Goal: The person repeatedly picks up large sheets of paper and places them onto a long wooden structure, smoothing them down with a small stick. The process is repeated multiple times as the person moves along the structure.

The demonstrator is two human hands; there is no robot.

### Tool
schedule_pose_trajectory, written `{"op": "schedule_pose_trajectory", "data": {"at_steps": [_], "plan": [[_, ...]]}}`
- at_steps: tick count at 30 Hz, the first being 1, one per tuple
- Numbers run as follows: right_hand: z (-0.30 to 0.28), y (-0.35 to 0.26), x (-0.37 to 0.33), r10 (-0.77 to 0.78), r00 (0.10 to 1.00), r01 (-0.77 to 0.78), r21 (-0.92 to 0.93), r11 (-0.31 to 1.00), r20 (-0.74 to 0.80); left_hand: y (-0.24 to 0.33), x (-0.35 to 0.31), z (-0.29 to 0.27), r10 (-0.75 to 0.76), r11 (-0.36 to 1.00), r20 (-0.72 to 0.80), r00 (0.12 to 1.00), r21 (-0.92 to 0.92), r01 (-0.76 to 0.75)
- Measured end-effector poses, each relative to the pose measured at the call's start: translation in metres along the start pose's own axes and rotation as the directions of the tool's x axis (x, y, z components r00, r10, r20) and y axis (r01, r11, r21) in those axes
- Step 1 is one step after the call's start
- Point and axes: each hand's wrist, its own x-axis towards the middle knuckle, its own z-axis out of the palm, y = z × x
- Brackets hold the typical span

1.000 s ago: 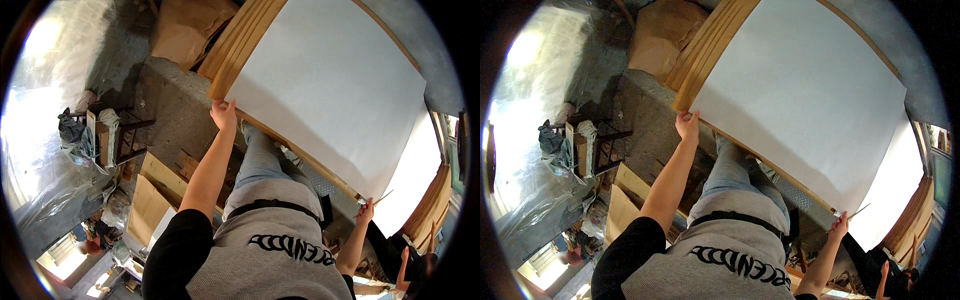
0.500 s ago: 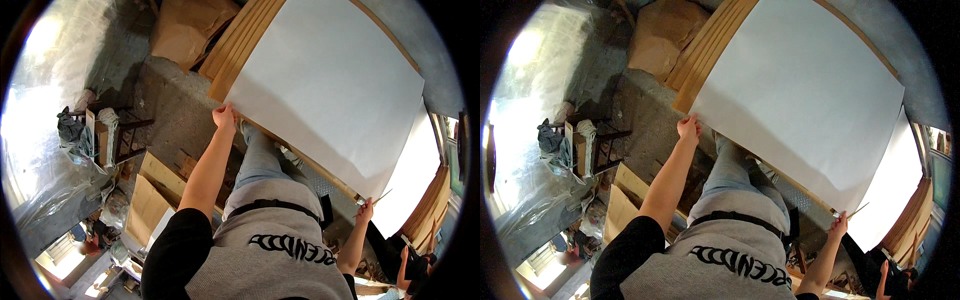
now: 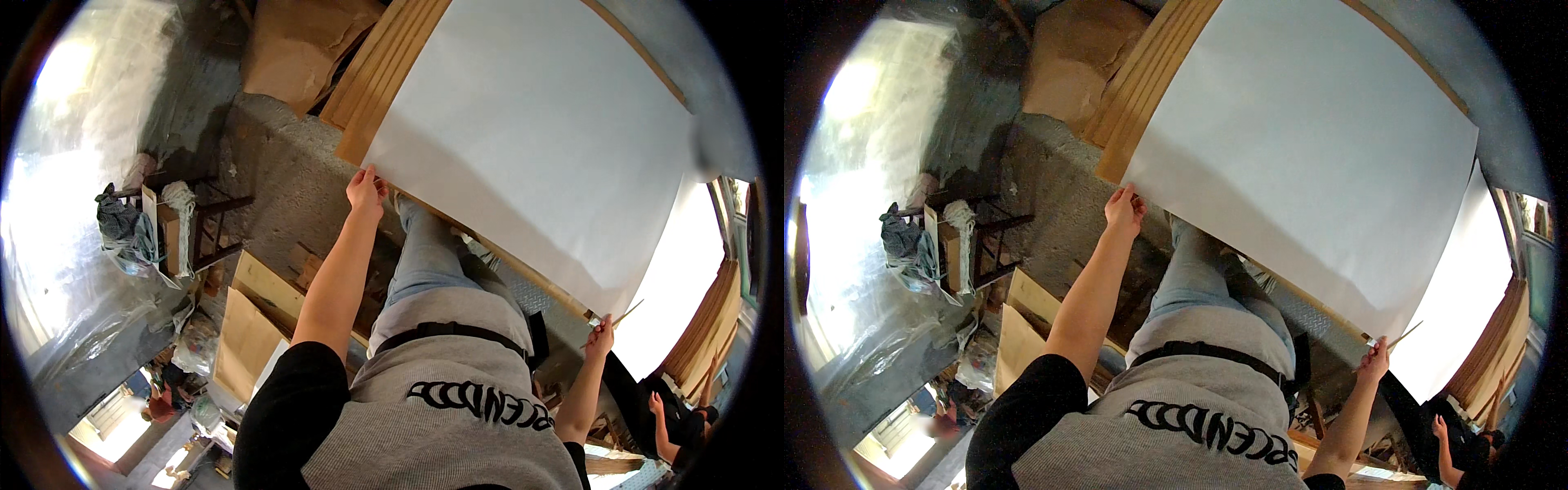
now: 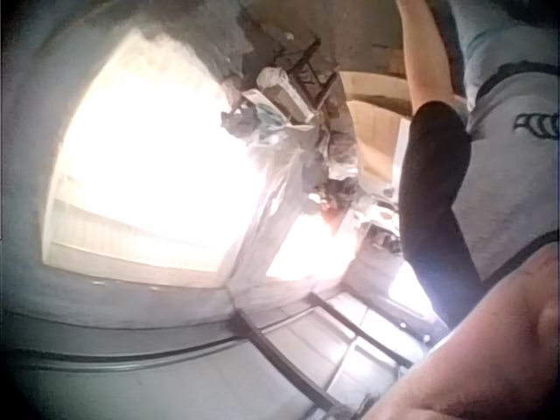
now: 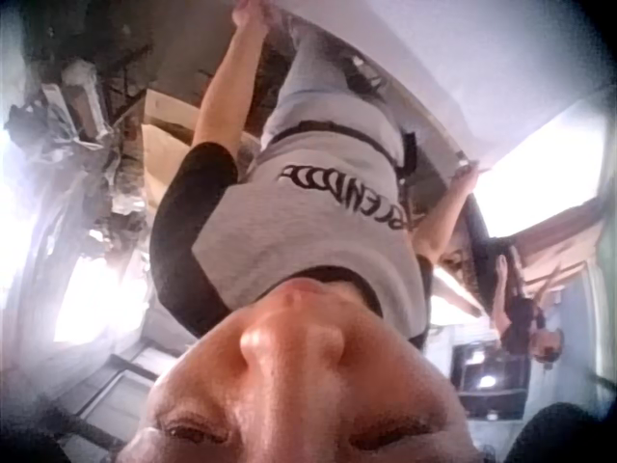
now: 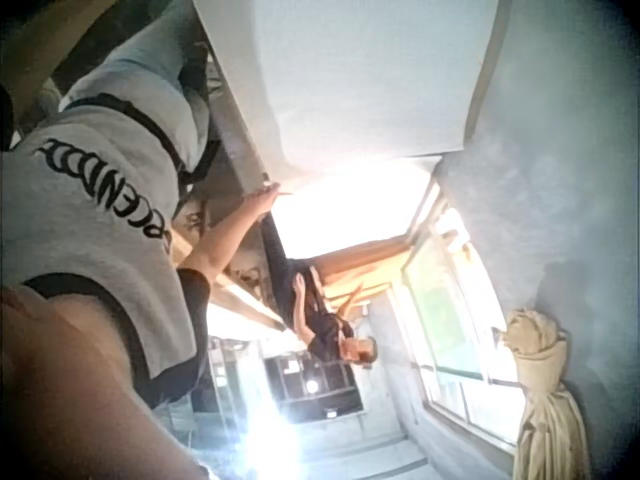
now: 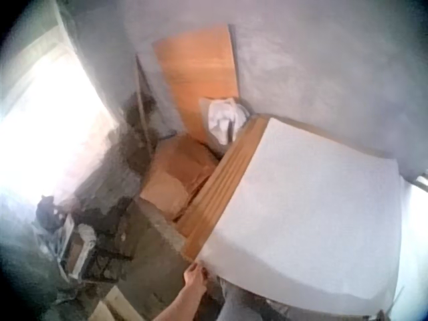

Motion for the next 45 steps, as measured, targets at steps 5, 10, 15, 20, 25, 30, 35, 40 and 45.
{"op": "schedule_pose_trajectory", "data": {"at_steps": [5,10,15,20,25,30,35,40,45], "plan": [[0.000,0.006,0.002,0.020,0.999,-0.020,0.008,1.000,-0.027,0.001,0.006,-0.003,0.007,1.000,0.015,1.000,-0.018,-0.006],[-0.018,0.025,0.012,0.045,0.995,-0.035,0.111,0.993,-0.085,0.002,0.008,0.004,-0.001,1.000,-0.049,0.999,-0.029,0.000],[0.021,0.010,-0.033,-0.194,0.870,0.043,-0.322,0.946,-0.453,0.006,0.015,-0.019,0.017,1.000,0.152,0.988,0.007,-0.018],[0.056,0.039,-0.054,0.074,0.997,-0.071,-0.347,0.935,-0.007,0.006,0.023,-0.012,-0.008,0.997,0.134,0.991,0.079,-0.003],[0.079,0.047,-0.044,0.171,0.984,-0.163,-0.131,0.978,0.058,0.014,0.035,-0.025,-0.016,0.997,0.103,0.995,0.077,0.008],[0.083,0.054,-0.033,0.202,0.969,-0.192,-0.083,0.978,0.141,0.022,0.041,-0.025,0.018,0.991,0.085,0.996,0.131,-0.029],[0.084,0.064,-0.031,0.175,0.969,-0.188,0.060,0.980,0.175,0.030,0.047,-0.026,-0.044,0.985,0.077,0.996,0.167,0.030],[0.081,0.076,-0.031,0.105,0.972,-0.151,0.216,0.965,0.209,0.025,0.020,-0.007,-0.121,0.983,0.130,0.984,0.152,0.101],[0.082,0.080,-0.030,0.142,0.945,-0.253,0.384,0.888,0.295,0.001,-0.028,0.018,-0.318,0.926,0.343,0.884,0.311,0.212]]}}
